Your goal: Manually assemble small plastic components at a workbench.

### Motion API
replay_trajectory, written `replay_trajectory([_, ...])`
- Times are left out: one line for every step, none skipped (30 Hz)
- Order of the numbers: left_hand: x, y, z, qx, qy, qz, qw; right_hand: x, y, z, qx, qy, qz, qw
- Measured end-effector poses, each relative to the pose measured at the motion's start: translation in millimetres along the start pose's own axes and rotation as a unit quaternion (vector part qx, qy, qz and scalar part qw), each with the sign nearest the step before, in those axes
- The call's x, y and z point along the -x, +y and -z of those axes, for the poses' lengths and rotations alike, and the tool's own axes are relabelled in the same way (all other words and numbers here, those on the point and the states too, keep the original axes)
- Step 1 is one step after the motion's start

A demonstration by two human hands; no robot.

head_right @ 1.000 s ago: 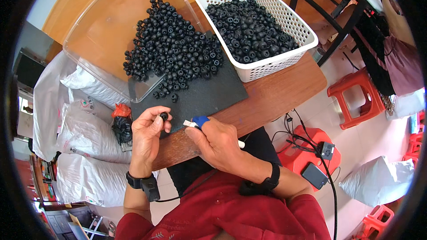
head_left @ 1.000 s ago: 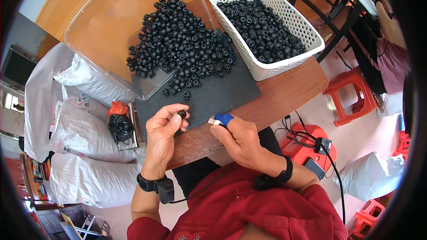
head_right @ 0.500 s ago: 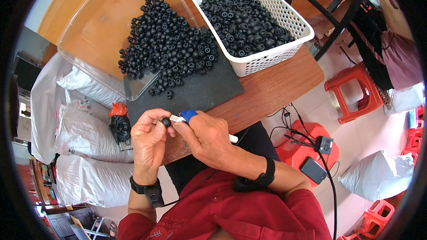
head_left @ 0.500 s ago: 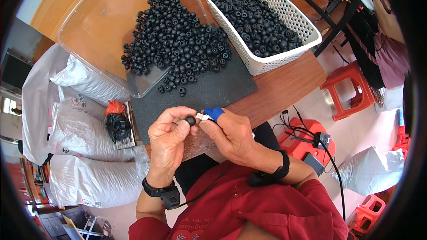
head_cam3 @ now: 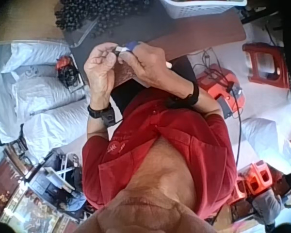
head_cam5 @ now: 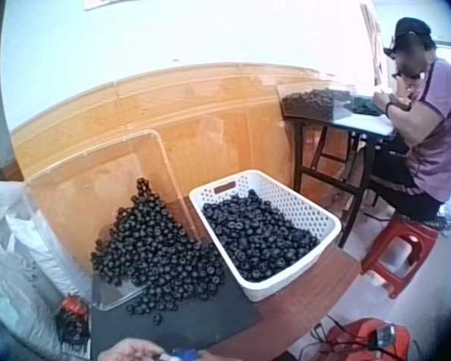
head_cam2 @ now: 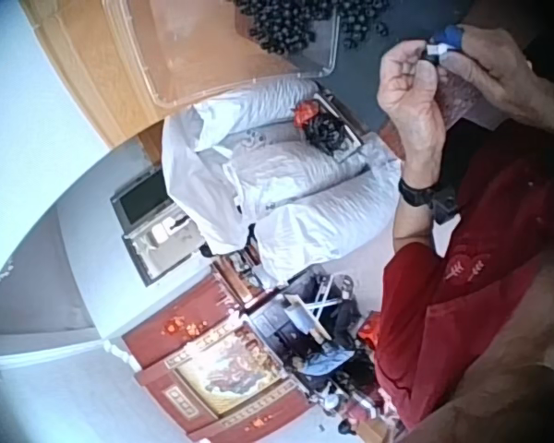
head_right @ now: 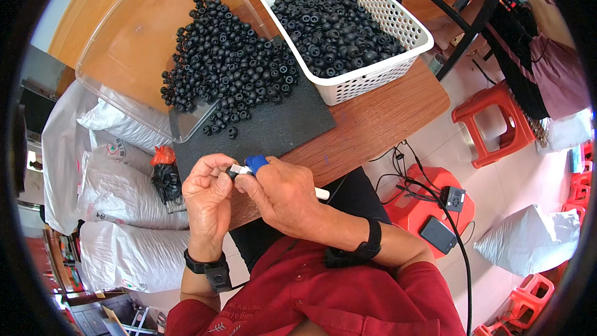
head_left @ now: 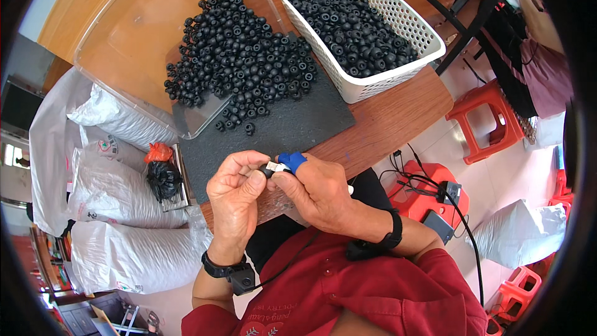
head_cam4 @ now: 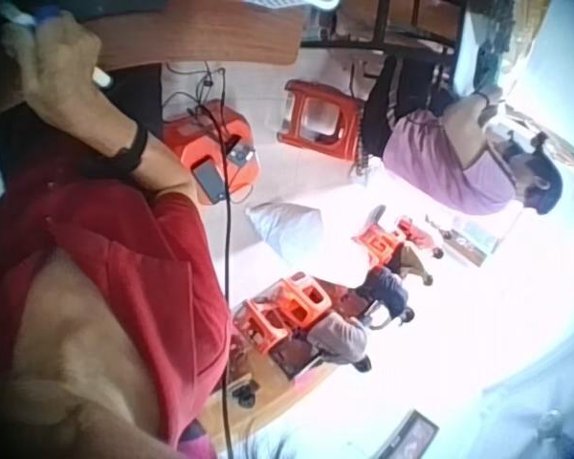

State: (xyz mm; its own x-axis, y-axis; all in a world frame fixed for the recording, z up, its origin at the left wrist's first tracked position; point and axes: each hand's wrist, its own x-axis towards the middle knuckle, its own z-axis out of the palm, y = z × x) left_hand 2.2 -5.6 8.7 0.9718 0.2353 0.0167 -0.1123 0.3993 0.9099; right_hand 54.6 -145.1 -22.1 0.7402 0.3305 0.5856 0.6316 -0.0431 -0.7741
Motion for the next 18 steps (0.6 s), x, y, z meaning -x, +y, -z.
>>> replay_trajectory([0.6,0.1,-1.2,0.007,0.005,0.002,1.000,0.5,0.4,-0.1,0.000,0.000,0.000,1.000])
replay_trajectory([0.9,0.1,-2.5,0.013,0.011,0.003,1.000,1.1,1.1,-0.3,0.011,0.002,0.006,1.000])
replay_trajectory([1.3,-0.4,-3.6,0.014,0.011,0.003,1.000,1.6,1.5,-0.5,0.022,0.003,0.012,1.000])
replay_trajectory([1.6,-1.1,-4.8,0.011,0.022,-0.001,1.000,1.5,1.4,-0.6,0.022,0.003,0.012,1.000])
replay_trajectory([2.0,-1.5,-5.8,0.009,0.033,-0.005,0.999,1.0,1.1,-0.7,0.037,0.009,0.026,0.999])
replay_trajectory([2.6,-1.8,-6.3,0.010,0.034,-0.004,0.999,0.4,1.0,-1.0,0.052,0.016,0.040,0.998])
replay_trajectory([3.7,-1.9,-6.8,0.011,0.034,0.000,0.999,-0.3,0.3,-1.0,0.052,0.015,0.040,0.998])
replay_trajectory([4.5,-2.3,-6.9,0.013,0.035,0.005,0.999,-1.3,-0.7,-0.9,0.060,0.025,0.052,0.997])
replay_trajectory([5.1,-2.7,-7.4,0.013,0.035,0.006,0.999,-1.9,-1.4,-0.5,0.067,0.035,0.065,0.995])
replay_trajectory([5.6,-3.0,-7.8,0.010,0.035,0.001,0.999,-2.3,-1.1,0.0,0.068,0.035,0.065,0.995])
replay_trajectory([6.0,-3.2,-8.1,0.006,0.036,-0.003,0.999,-2.6,-0.7,0.7,0.080,0.035,0.081,0.993])
replay_trajectory([5.8,-3.5,-8.1,0.006,0.036,-0.003,0.999,-2.8,-0.4,0.9,0.092,0.034,0.098,0.990])
replay_trajectory([5.0,-3.9,-7.9,-0.003,0.036,-0.007,0.999,-2.7,-1.5,1.0,0.091,0.034,0.098,0.990])
replay_trajectory([4.6,-4.4,-7.6,-0.012,0.037,-0.011,0.999,-2.6,-3.5,1.2,0.104,0.024,0.110,0.988])
replay_trajectory([4.9,-4.7,-7.2,-0.012,0.036,-0.011,0.999,-2.3,-4.7,1.4,0.118,0.015,0.121,0.985])
replay_trajectory([5.6,-5.0,-6.5,-0.003,0.040,-0.006,0.999,-1.7,-4.5,1.2,0.119,0.015,0.121,0.985])
replay_trajectory([5.6,-5.4,-5.9,0.005,0.044,-0.001,0.999,-0.9,-3.5,0.9,0.095,0.015,0.110,0.989])
replay_trajectory([5.1,-6.7,-4.9,0.005,0.044,-0.001,0.999,0.2,-3.0,0.5,0.072,0.014,0.099,0.992])
